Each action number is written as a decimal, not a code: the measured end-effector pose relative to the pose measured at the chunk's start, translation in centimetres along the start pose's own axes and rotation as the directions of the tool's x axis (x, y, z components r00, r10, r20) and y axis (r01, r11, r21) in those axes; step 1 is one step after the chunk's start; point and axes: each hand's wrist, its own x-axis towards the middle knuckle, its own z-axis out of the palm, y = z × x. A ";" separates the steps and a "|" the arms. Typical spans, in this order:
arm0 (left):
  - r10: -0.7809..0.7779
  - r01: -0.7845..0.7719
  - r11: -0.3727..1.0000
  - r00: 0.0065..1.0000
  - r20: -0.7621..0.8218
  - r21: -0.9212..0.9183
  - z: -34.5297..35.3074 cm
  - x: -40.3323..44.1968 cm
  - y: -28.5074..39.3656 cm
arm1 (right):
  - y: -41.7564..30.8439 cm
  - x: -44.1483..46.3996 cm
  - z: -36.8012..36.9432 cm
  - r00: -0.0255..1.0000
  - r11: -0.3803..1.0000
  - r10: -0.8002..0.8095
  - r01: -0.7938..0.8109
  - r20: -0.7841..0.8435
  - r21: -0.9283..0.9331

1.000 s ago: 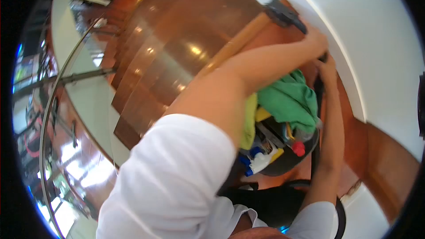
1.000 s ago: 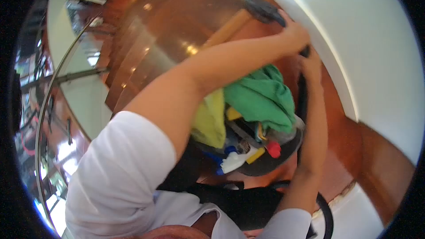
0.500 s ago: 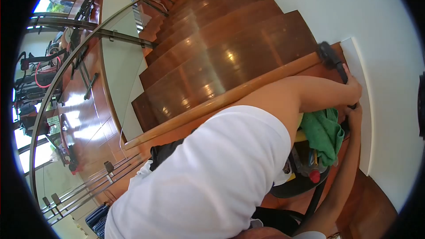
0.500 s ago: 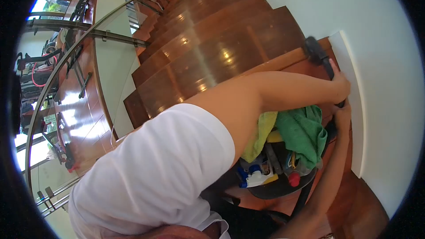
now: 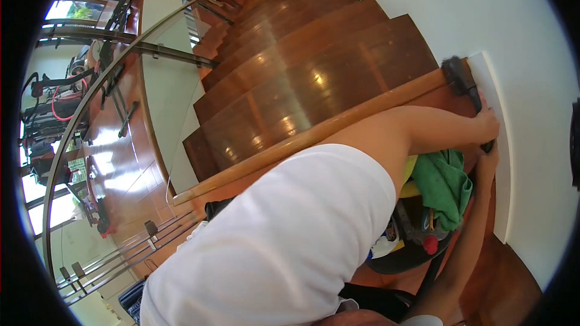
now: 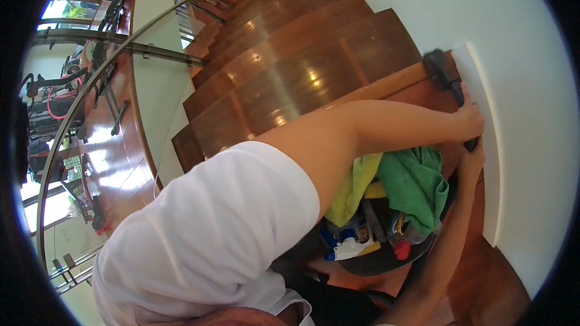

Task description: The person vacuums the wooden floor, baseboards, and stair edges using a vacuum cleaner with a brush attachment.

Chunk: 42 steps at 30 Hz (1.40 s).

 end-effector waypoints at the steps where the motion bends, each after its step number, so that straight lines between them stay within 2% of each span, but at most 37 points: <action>1: 0.026 -0.026 0.999 1.000 -0.012 0.037 0.8 1.9 -0.3 | -0.1 0.5 0.2 0.999 0.998 0.035 -0.035 -0.008 -0.052; 3: 0.040 -0.038 0.998 0.998 -0.049 0.045 2.2 4.2 -0.8 | -0.4 1.4 0.0 0.993 0.979 0.114 -0.120 -0.043 -0.163; 4: 0.025 -0.024 1.000 0.997 -0.074 0.017 2.2 4.8 -0.9 | 0.2 1.8 -0.1 0.992 0.981 0.125 -0.127 -0.025 -0.148; 7: 0.058 -0.058 0.998 0.998 0.005 0.025 1.8 4.0 -1.2 | 1.1 1.6 0.6 0.999 0.999 -0.018 0.020 -0.039 0.042; 8: 0.066 -0.067 0.998 0.997 0.029 0.022 1.4 3.3 -1.2 | 1.2 1.5 0.8 0.999 1.000 -0.031 0.031 -0.021 -0.001; 12: 0.075 -0.076 0.995 0.997 0.017 0.058 0.8 1.3 -1.0 | -1.9 -0.8 0.6 0.995 0.994 0.100 -0.100 -0.011 -0.037; 15: 0.171 -0.172 0.983 0.985 -0.031 -0.063 -0.2 -0.1 -0.1 | -4.1 -2.7 -1.3 0.964 0.947 0.265 -0.262 -0.012 -0.185; 18: 0.311 -0.331 0.907 0.943 -0.114 -0.262 -2.0 -1.1 0.0 | 2.3 -4.2 -4.8 0.988 0.923 0.132 -0.153 -0.083 -0.354; 21: 0.443 -0.466 0.756 0.881 -0.166 -0.460 -4.9 -1.5 -2.4 | 3.2 -8.1 -7.7 0.968 0.922 0.197 -0.236 -0.154 -0.306; 23: 0.382 -0.412 0.754 0.909 -0.168 -0.512 -7.5 -2.8 -4.8 | 2.4 -11.0 -9.0 0.934 0.906 0.299 -0.342 -0.195 -0.249; 24: 0.377 -0.487 0.753 0.870 -0.317 -0.442 -7.2 -3.2 -6.5 | 2.3 -12.5 -9.7 0.910 0.891 0.359 -0.400 -0.210 -0.213; 25: 0.295 -0.381 0.795 0.923 -0.247 -0.471 -9.3 -5.6 -7.0 | 2.6 -13.9 -10.7 0.887 0.876 0.406 -0.446 -0.219 -0.185; 27: 0.228 -0.256 0.722 0.965 -0.128 -0.643 -10.6 -9.1 -9.2 | 3.5 -16.6 -12.5 0.841 0.841 0.492 -0.526 -0.225 -0.126; 28: 0.165 -0.223 0.779 0.975 -0.151 -0.586 -10.7 -11.3 -10.1 | 4.2 -18.1 -13.4 0.828 0.832 0.497 -0.540 -0.260 -0.127; 29: 0.037 -0.062 0.742 0.998 -0.052 -0.667 -11.9 -14.5 -9.7 | 5.2 -19.6 -14.3 0.815 0.824 0.500 -0.552 -0.294 -0.127; 30: -0.014 0.056 0.675 0.998 0.064 -0.735 -11.2 -16.3 -10.8 | 6.0 -21.1 -15.0 0.802 0.816 0.502 -0.563 -0.325 -0.129; 32: -0.083 0.102 0.636 0.994 0.065 -0.765 -9.3 -20.8 -12.1 | 7.2 -24.1 -15.9 0.740 0.783 0.562 -0.620 -0.370 -0.053; 34: -0.065 0.058 0.674 0.998 0.020 -0.736 -5.7 -24.8 -13.9 | 7.4 -26.9 -16.7 0.671 0.744 0.623 -0.667 -0.402 0.037; 36: -0.122 0.223 0.463 0.975 0.187 -0.858 -3.3 -29.0 -13.4 | 7.3 -29.6 -17.4 0.595 0.697 0.683 -0.704 -0.423 0.137; 38: -0.120 0.267 0.324 0.963 0.241 -0.908 -2.1 -32.9 -11.3 | 11.1 -33.2 -18.7 0.534 0.651 0.714 -0.744 -0.453 0.150; 40: -0.165 0.444 0.033 0.886 0.433 -0.896 -0.4 -36.2 -10.6 | 16.3 -37.9 -18.6 0.496 0.638 0.709 -0.754 -0.502 0.157; 42: -0.177 0.524 -0.204 0.811 0.558 -0.827 1.0 -38.9 -9.5 | 18.5 -43.0 -16.8 0.483 0.672 0.665 -0.719 -0.569 0.176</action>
